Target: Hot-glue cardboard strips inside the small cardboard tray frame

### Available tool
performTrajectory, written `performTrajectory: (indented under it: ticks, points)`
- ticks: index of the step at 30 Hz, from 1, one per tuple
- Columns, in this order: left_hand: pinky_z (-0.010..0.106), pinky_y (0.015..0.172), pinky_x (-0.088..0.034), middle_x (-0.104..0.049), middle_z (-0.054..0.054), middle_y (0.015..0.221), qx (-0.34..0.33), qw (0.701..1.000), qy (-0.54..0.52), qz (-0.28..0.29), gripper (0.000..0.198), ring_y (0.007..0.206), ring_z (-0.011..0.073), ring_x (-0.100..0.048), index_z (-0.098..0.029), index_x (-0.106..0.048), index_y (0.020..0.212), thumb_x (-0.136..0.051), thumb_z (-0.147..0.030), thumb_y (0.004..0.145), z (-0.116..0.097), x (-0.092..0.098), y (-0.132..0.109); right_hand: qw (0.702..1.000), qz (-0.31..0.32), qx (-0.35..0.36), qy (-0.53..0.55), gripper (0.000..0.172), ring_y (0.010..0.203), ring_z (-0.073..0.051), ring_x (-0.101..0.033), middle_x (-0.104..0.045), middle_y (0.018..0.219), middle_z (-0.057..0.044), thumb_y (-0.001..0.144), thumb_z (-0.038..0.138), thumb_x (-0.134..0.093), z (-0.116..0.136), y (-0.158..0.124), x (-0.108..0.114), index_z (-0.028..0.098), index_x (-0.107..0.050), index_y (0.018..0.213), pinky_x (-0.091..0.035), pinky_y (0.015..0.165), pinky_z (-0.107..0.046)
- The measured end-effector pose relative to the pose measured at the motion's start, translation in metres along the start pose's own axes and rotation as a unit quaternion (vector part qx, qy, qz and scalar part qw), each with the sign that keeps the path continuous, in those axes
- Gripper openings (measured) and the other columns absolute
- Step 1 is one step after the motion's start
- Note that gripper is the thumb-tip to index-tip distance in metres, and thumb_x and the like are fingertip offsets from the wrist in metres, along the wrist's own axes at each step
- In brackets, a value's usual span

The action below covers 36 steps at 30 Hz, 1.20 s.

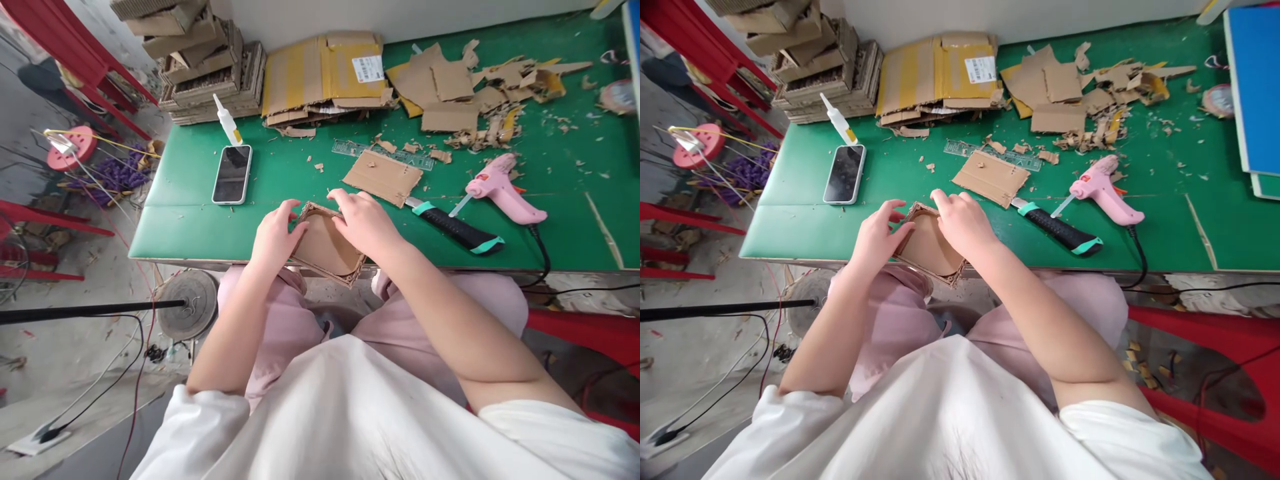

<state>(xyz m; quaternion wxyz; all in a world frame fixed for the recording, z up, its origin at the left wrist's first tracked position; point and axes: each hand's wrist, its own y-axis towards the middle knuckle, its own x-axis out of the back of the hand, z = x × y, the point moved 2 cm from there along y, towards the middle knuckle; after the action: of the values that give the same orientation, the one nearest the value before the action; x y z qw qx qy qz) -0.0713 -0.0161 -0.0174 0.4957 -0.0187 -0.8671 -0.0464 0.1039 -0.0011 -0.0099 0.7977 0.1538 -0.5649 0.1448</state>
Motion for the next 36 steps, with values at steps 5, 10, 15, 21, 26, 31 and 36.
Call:
performTrajectory:
  ticks: [5,10,15,21,26,31,36]
  points:
    - [0.033,0.080,-0.049,-0.066,0.006,0.097,-0.001,0.998,0.063,-0.009,0.040,0.088,0.0201,-0.062,-0.021,-0.053,0.122,-0.053,-0.014,0.083,-0.014,-0.010,0.004,1.000,0.011,0.005,-0.011,0.040,0.097,-0.027,-0.055,-0.067,0.104,-0.014,0.085,0.006,-0.041,-0.003,-0.006,-0.002,0.011,-0.049,0.125,-0.041,0.082,-0.035]
    - [0.036,0.083,-0.049,-0.065,0.008,0.099,-0.012,0.995,0.097,-0.015,0.039,0.092,0.0228,-0.061,-0.021,-0.055,0.120,-0.046,-0.011,0.083,-0.016,-0.011,0.004,1.000,0.022,0.008,-0.009,0.039,0.098,-0.026,-0.054,-0.066,0.105,-0.014,0.087,0.006,-0.037,-0.004,-0.006,-0.003,0.011,-0.050,0.123,-0.040,0.080,-0.033]
    - [0.037,0.087,-0.049,-0.064,0.010,0.104,-0.049,0.997,0.052,0.003,0.035,0.095,0.0220,-0.060,-0.020,-0.055,0.122,-0.044,-0.020,0.089,-0.011,-0.007,0.003,1.000,0.015,0.012,-0.022,0.037,0.094,-0.026,-0.054,-0.066,0.099,-0.014,0.088,0.007,-0.036,-0.004,-0.007,-0.007,0.012,-0.050,0.121,-0.040,0.077,-0.033]
    - [0.037,0.088,-0.049,-0.064,0.011,0.105,-0.036,0.995,0.087,0.022,0.052,0.096,0.0230,-0.060,-0.017,-0.048,0.134,-0.046,-0.012,0.082,-0.011,-0.008,0.004,1.000,0.011,0.014,-0.026,0.037,0.093,-0.025,-0.054,-0.066,0.098,-0.013,0.088,0.006,-0.035,-0.004,-0.007,-0.008,0.012,-0.050,0.121,-0.039,0.077,-0.032]
    - [0.037,0.085,-0.050,-0.062,0.010,0.100,-0.033,0.991,0.130,0.010,0.054,0.094,0.0240,-0.061,-0.019,-0.049,0.133,-0.043,-0.009,0.080,-0.019,-0.012,0.006,0.999,0.019,0.012,-0.030,0.038,0.095,-0.026,-0.053,-0.066,0.101,-0.013,0.089,0.007,-0.034,-0.003,-0.008,-0.008,0.012,-0.049,0.124,-0.040,0.079,-0.032]
    - [0.037,0.087,-0.051,-0.064,0.010,0.104,-0.043,0.995,0.085,0.006,0.050,0.095,0.0224,-0.061,-0.020,-0.054,0.128,-0.044,-0.009,0.081,-0.012,-0.009,0.006,0.999,0.016,0.013,-0.028,0.037,0.095,-0.026,-0.054,-0.066,0.101,-0.014,0.089,0.006,-0.034,-0.003,-0.008,-0.008,0.011,-0.050,0.122,-0.040,0.079,-0.033]
    - [0.033,0.089,-0.051,-0.065,0.009,0.113,-0.060,0.996,-0.021,0.061,0.048,0.098,0.0182,-0.062,-0.019,-0.051,0.133,-0.046,-0.018,0.085,0.001,-0.001,0.006,1.000,0.012,0.011,-0.027,0.038,0.097,-0.026,-0.053,-0.065,0.102,-0.013,0.089,0.007,-0.034,-0.005,-0.009,-0.009,0.011,-0.050,0.123,-0.040,0.080,-0.033]
